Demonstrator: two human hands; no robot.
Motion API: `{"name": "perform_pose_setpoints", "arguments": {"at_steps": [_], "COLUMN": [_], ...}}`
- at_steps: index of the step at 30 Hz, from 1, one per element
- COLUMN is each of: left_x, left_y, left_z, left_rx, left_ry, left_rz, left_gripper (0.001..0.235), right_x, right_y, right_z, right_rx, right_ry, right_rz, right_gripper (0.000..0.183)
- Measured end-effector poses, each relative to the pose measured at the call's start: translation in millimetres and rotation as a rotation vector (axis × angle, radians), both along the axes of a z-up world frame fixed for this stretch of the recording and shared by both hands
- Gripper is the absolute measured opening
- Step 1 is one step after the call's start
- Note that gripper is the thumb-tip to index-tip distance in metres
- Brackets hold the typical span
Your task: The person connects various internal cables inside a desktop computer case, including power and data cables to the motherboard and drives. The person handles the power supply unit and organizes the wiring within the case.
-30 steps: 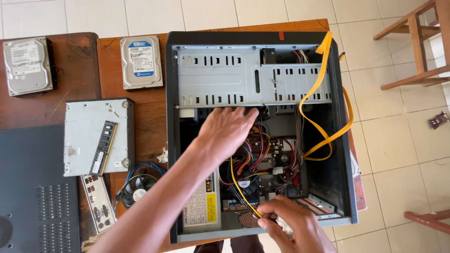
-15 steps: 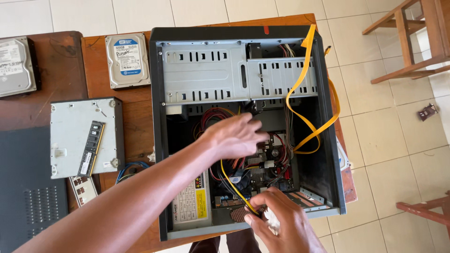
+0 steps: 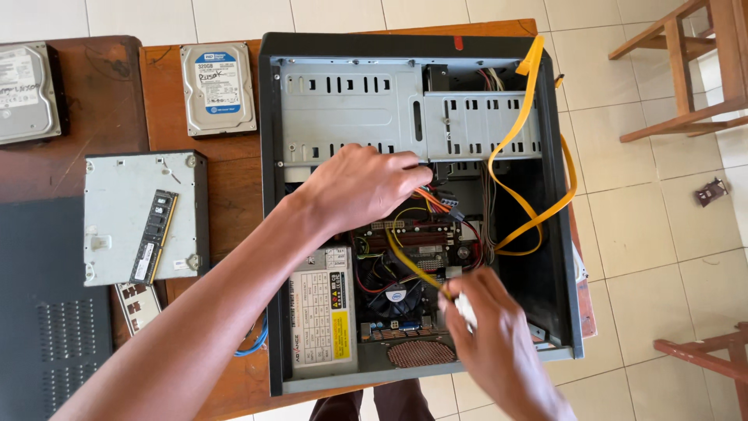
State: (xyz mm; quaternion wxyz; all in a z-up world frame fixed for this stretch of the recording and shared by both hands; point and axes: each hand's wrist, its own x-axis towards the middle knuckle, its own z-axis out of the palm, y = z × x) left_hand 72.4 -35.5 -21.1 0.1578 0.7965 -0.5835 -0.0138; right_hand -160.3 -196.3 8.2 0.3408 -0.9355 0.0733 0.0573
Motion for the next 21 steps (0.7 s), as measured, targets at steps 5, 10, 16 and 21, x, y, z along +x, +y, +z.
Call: {"name": "perform_pose_setpoints", "arguments": {"at_steps": [5,10,16,21], "left_x": [-11.9,-14.1,-21.1,-22.4], "left_y": [14.0,7.9,14.7,14.1], "left_z": [22.8,-0.3,2.2,-8.0], "left_rx": [-0.163,-0.259,-0.306,-0.332], "left_ry": [0.017,0.074,0.092,0.07], "left_rz": [0.117,0.212,0.256,0.275], "left_gripper": [0.01,0.01,0.02,0.023], "right_x": [57.6,86.0,99.2,99.1], "right_y": [3.4,-14.9,-19.7,-19.3], "right_z": [-11.0,-70.7,-87.3,-115.6], "right_rx": [0.157,0.015,-0.067,-0.05], "right_ry": [0.22,0.062,-0.144,-0.302], "right_rz": [-0.184,-0.129,0.064,0.237], "right_gripper": [0.015,0.021,0.026,0.022]}}
